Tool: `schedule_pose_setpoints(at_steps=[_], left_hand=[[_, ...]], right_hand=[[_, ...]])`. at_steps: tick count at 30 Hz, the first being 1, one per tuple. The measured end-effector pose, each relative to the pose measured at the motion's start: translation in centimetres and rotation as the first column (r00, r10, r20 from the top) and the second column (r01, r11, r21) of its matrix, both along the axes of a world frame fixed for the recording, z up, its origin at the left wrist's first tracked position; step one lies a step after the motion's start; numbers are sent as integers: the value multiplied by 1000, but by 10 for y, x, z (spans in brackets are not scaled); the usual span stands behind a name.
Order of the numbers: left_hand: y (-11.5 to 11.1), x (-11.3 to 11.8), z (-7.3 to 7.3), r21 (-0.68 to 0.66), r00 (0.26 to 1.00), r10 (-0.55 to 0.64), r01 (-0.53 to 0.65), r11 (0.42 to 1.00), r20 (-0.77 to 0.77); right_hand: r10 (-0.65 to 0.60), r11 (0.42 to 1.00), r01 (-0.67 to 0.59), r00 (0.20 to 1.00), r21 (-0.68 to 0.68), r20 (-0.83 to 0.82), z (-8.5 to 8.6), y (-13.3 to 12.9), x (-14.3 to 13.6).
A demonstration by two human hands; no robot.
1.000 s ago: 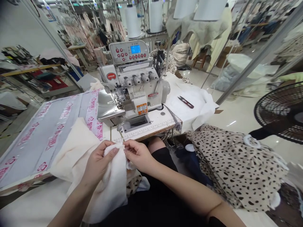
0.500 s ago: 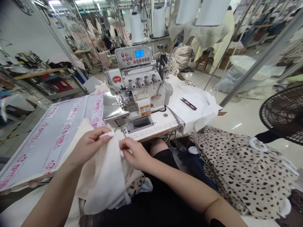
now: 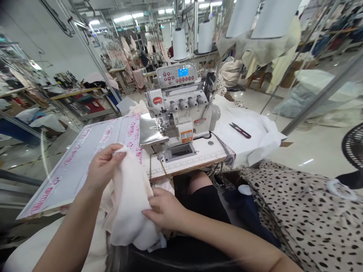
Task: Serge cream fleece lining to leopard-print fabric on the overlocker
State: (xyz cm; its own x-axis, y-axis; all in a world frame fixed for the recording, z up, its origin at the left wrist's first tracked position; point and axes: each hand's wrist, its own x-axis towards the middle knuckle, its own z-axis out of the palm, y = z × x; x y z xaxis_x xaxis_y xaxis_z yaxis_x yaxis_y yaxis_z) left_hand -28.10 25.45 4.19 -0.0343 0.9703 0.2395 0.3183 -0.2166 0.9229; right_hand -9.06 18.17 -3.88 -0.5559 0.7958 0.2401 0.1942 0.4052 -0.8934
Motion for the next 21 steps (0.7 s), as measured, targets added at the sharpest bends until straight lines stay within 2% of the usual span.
schedule_pose_setpoints(at_steps=[2, 5, 7, 8, 9, 10, 11, 12, 13, 15, 17, 19, 21], left_hand=[[-5, -17, 18, 64, 986, 167, -167, 984, 6], [-4, -36, 59, 198, 930, 366, -354, 914, -25], [12, -35, 80, 387, 894, 421, -338, 858, -154], [24, -29, 85, 468, 882, 408, -265, 843, -237], [38, -20, 84, 516, 877, 350, -145, 844, -328], [53, -9, 78, 507, 885, 247, -15, 862, -393], [67, 4, 68, 441, 882, 134, 90, 893, -451], [80, 17, 55, 378, 871, 46, 164, 911, -489], [90, 28, 40, 302, 851, -53, 242, 922, -523], [101, 46, 15, 182, 809, -202, 353, 918, -552], [102, 54, 0, 105, 788, -279, 396, 912, -548], [99, 56, -2, 57, 789, -307, 395, 917, -533], [95, 56, 1, 12, 789, -330, 393, 920, -518]], right_hand=[[38, 992, -52, 992, -117, -118, 26, 1, 7], [120, 945, -196, 953, -263, -278, 72, 7, 11], [95, 932, -204, 935, -300, -340, 83, 13, 5], [36, 947, -143, 936, -287, -349, 79, 16, 0], [-39, 964, -54, 939, -259, -341, 69, 19, -4], [-129, 976, 64, 941, -211, -313, 53, 22, -8], [-222, 969, 182, 938, -168, -267, 34, 25, -10], [-273, 958, 249, 944, -142, -187, 15, 28, -9], [-309, 946, 295, 946, -135, -100, -3, 30, -5], [-271, 951, 279, 960, -131, 72, -25, 34, 10], [-249, 960, 267, 952, -82, 180, -24, 41, 31], [-318, 947, 321, 930, 13, 187, -4, 55, 50], [-400, 915, 391, 909, 97, 113, 21, 78, 61]])
